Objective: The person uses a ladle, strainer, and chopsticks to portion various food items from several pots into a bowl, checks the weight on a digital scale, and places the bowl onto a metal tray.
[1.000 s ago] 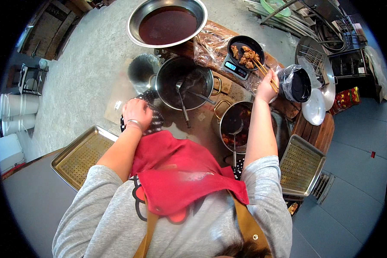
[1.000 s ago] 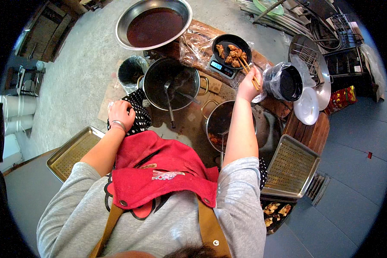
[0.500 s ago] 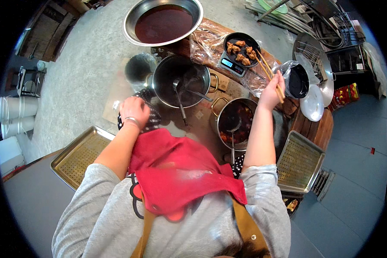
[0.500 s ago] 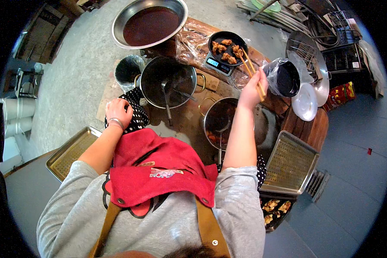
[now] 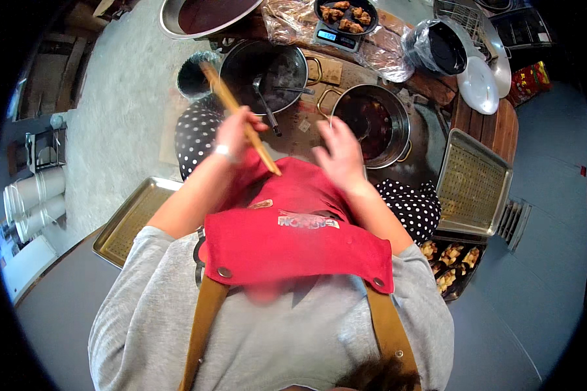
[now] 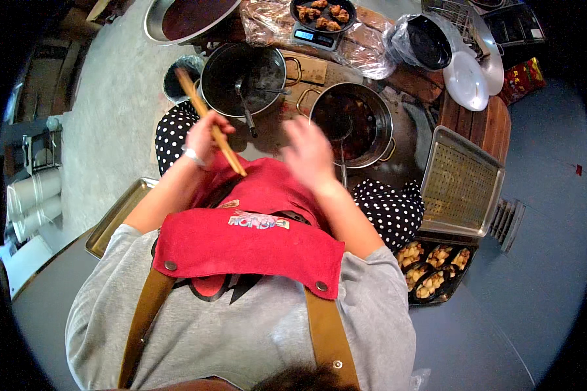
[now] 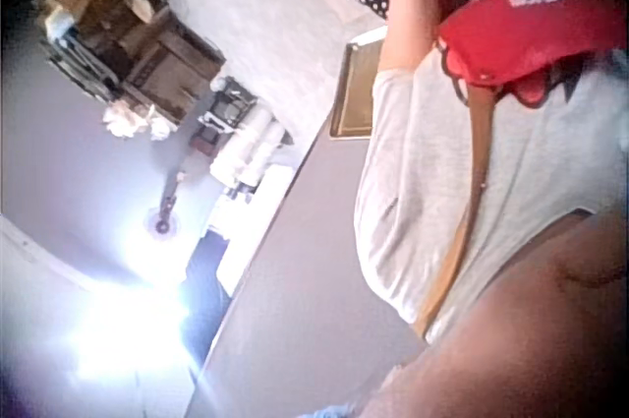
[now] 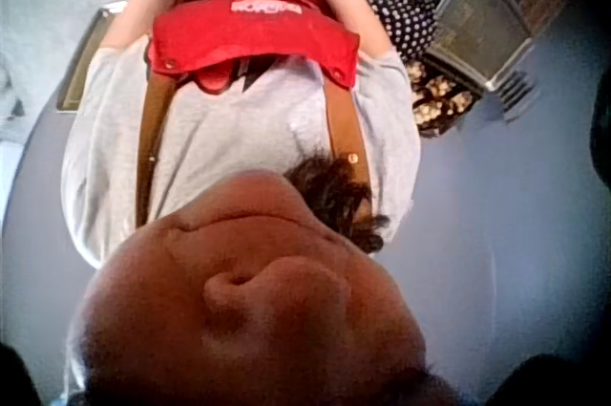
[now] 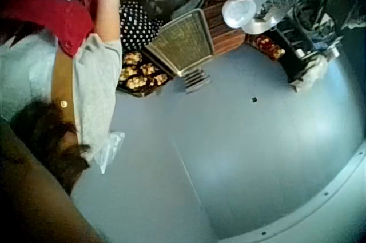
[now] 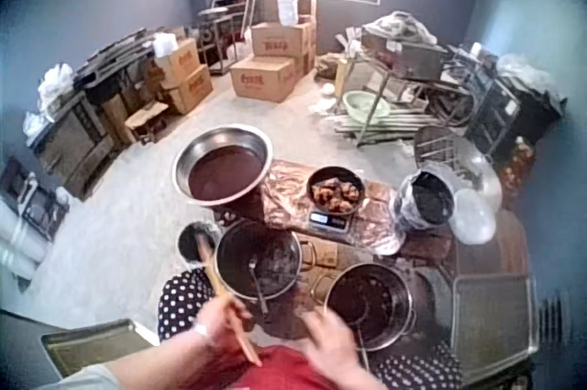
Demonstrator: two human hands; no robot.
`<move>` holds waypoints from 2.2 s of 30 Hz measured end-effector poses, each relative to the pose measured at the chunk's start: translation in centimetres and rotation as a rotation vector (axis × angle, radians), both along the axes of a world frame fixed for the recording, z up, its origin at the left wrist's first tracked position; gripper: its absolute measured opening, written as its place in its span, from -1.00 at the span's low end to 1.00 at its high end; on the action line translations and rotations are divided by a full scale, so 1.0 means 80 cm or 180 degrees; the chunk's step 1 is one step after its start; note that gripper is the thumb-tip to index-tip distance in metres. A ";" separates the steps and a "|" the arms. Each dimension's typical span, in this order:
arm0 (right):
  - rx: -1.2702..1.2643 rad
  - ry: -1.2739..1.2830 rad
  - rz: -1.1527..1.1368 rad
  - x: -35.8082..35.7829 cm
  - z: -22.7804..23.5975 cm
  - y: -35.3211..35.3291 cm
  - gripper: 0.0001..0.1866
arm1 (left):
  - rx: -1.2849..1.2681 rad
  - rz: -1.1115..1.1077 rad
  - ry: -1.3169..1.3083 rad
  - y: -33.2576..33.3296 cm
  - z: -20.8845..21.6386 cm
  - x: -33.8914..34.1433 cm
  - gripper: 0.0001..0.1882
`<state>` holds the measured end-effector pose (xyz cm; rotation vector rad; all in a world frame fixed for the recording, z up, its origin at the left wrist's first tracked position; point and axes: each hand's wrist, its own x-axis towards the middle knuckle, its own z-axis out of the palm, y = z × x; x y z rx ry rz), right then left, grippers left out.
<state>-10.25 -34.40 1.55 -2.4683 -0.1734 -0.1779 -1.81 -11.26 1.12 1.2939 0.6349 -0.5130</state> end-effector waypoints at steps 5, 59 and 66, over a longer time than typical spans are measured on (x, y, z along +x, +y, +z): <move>-0.0002 0.2838 -0.1971 -0.092 -0.150 -0.128 -0.51 | 0.1010 0.0236 -0.0330 0.122 0.015 -0.003 -0.64; -0.0285 0.2040 -0.1643 -0.095 -0.236 -0.257 -0.56 | 0.1536 0.0128 -0.0309 0.151 -0.006 0.015 -0.64; 0.1875 0.3092 -0.2504 -0.086 -0.269 -0.221 -0.60 | 0.1301 0.0379 -0.0352 0.141 -0.007 0.013 -0.65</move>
